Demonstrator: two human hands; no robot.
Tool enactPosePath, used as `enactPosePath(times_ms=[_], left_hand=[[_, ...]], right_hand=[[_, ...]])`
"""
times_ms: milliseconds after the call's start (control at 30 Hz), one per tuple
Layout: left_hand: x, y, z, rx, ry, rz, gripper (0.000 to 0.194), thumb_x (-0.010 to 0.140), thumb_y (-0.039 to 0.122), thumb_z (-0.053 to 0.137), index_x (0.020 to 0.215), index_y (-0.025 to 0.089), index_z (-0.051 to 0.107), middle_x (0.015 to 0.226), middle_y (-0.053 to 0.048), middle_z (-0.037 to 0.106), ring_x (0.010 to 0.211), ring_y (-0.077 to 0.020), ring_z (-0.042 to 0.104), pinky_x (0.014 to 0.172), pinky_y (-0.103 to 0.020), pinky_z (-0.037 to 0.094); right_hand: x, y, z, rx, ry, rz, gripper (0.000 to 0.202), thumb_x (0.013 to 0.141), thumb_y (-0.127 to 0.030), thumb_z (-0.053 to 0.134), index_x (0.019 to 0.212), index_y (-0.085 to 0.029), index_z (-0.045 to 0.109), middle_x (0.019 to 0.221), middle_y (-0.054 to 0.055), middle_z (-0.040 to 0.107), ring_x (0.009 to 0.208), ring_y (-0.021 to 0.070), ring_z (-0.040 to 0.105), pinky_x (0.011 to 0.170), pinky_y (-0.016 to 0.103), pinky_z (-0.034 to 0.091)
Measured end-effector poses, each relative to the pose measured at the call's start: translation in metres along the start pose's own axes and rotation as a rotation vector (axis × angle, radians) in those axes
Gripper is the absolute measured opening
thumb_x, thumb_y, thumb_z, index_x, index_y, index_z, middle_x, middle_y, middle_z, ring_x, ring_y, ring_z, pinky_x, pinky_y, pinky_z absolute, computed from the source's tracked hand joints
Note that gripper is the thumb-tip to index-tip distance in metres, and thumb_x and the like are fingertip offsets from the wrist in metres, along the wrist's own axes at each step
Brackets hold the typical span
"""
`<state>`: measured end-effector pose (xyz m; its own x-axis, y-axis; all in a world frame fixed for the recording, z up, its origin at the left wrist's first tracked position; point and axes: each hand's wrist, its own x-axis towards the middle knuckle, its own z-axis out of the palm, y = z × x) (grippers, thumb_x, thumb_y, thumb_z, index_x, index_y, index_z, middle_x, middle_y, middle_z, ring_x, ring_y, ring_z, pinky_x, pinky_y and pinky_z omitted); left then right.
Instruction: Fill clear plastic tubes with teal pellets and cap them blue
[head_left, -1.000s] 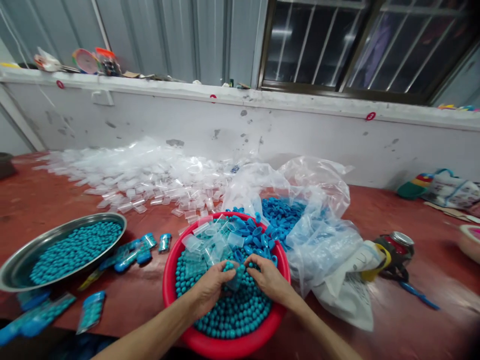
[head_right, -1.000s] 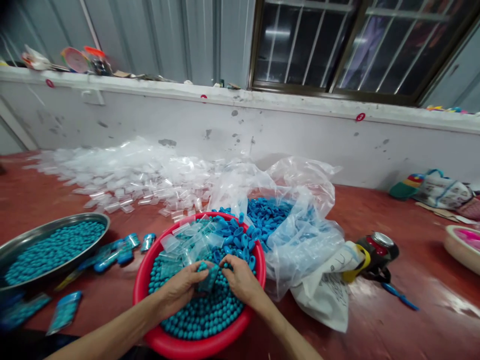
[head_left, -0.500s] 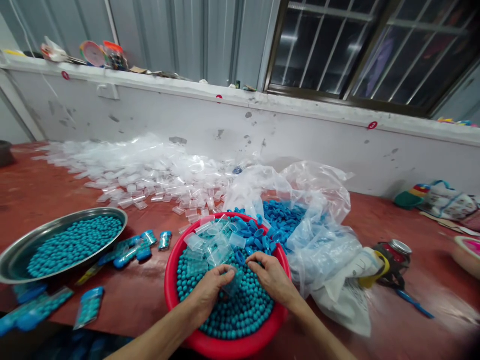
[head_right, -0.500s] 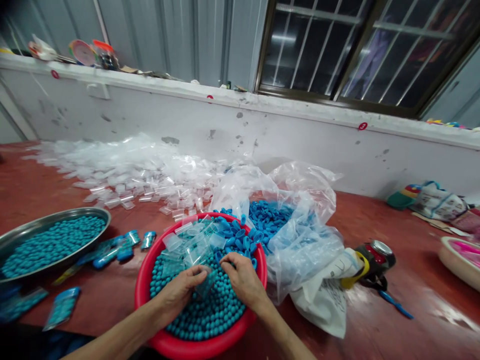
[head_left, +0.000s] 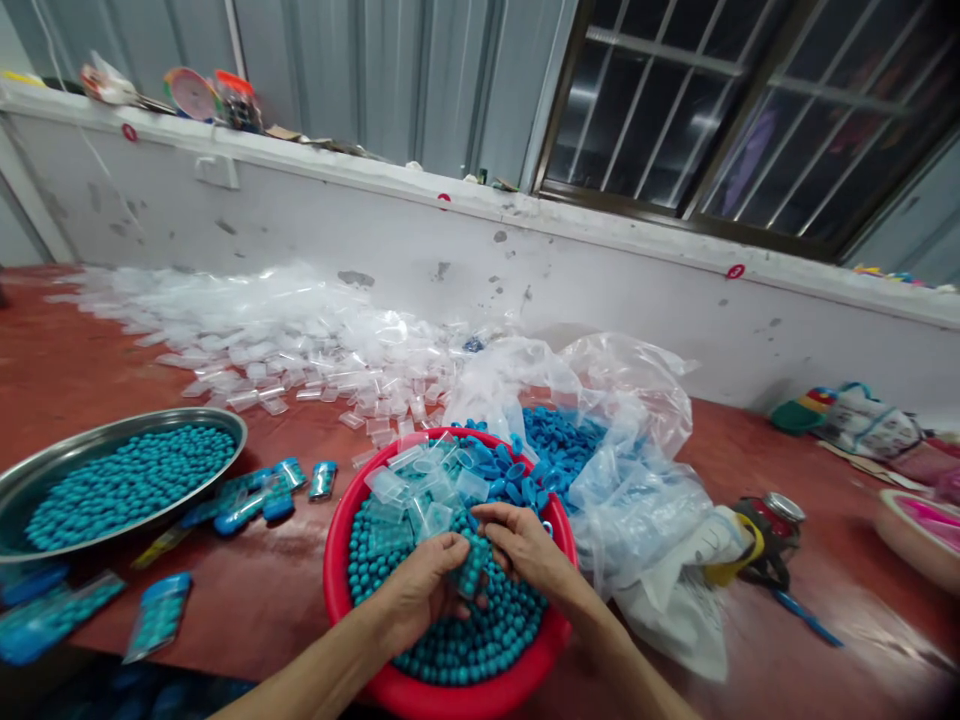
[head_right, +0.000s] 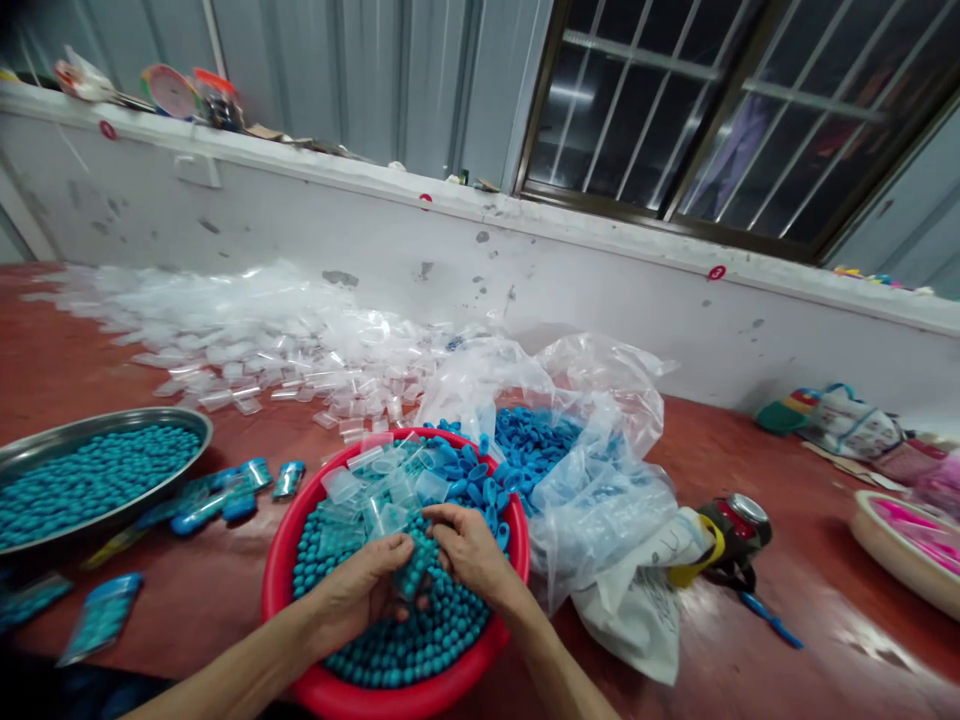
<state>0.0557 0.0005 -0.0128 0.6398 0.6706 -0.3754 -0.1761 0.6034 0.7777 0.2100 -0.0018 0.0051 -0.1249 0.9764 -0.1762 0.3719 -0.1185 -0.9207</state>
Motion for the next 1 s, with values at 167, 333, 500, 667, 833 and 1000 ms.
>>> enactPosePath(times_ms=[167, 333, 500, 667, 833, 1000], left_hand=[[-0.002, -0.001, 0.001, 0.025, 0.005, 0.070, 0.039, 0.064, 0.049, 0.061, 0.075, 0.018, 0.041, 0.058, 0.002, 0.058, 0.039, -0.0093, 0.053, 0.034, -0.016, 0.029], [0.001, -0.006, -0.005, 0.111, 0.064, 0.076, 0.041, 0.061, 0.052, 0.061, 0.072, 0.017, 0.043, 0.050, 0.006, 0.051, 0.033, -0.0059, 0.048, 0.030, -0.014, 0.025], [0.000, -0.009, -0.010, 0.211, 0.100, 0.007, 0.046, 0.058, 0.057, 0.061, 0.073, 0.018, 0.043, 0.051, 0.004, 0.055, 0.030, -0.0069, 0.047, 0.027, -0.014, 0.022], [-0.006, -0.004, -0.004, 0.083, 0.045, -0.010, 0.043, 0.055, 0.050, 0.066, 0.071, 0.017, 0.043, 0.049, 0.006, 0.051, 0.034, -0.0066, 0.049, 0.030, -0.014, 0.026], [-0.010, 0.000, -0.003, 0.039, -0.034, -0.018, 0.036, 0.061, 0.045, 0.064, 0.070, 0.016, 0.044, 0.057, 0.002, 0.056, 0.035, -0.0064, 0.050, 0.030, -0.014, 0.026], [-0.010, -0.001, -0.004, 0.105, -0.027, 0.047, 0.033, 0.066, 0.044, 0.059, 0.074, 0.017, 0.042, 0.059, 0.002, 0.057, 0.035, -0.0067, 0.051, 0.029, -0.014, 0.025]], right_hand=[[-0.014, -0.006, 0.003, -0.217, 0.123, -0.355, 0.022, 0.081, -0.022, 0.045, 0.092, -0.020, 0.065, 0.088, 0.003, 0.061, 0.084, 0.0154, 0.057, 0.079, 0.028, 0.043], [-0.022, 0.000, 0.012, -0.424, 0.122, -0.356, 0.027, 0.084, -0.016, 0.041, 0.098, -0.021, 0.063, 0.090, 0.004, 0.063, 0.086, 0.0154, 0.058, 0.079, 0.026, 0.044], [-0.028, 0.004, 0.008, -0.494, 0.168, -0.323, 0.034, 0.083, -0.012, 0.039, 0.109, -0.022, 0.058, 0.116, 0.007, 0.053, 0.101, 0.0180, 0.053, 0.087, 0.030, 0.041], [-0.036, -0.007, 0.003, -0.263, -0.052, -0.336, 0.030, 0.079, -0.020, 0.051, 0.108, -0.025, 0.056, 0.103, 0.002, 0.058, 0.093, 0.0159, 0.054, 0.082, 0.027, 0.043], [-0.028, 0.007, 0.006, 0.048, -0.132, -0.049, 0.017, 0.077, -0.023, 0.049, 0.094, -0.021, 0.050, 0.070, -0.005, 0.053, 0.045, 0.0068, 0.046, 0.040, 0.017, 0.041], [-0.026, 0.011, 0.005, 0.153, -0.246, -0.035, 0.022, 0.072, -0.020, 0.052, 0.094, -0.022, 0.046, 0.073, -0.007, 0.048, 0.037, 0.0024, 0.037, 0.031, 0.013, 0.032]])
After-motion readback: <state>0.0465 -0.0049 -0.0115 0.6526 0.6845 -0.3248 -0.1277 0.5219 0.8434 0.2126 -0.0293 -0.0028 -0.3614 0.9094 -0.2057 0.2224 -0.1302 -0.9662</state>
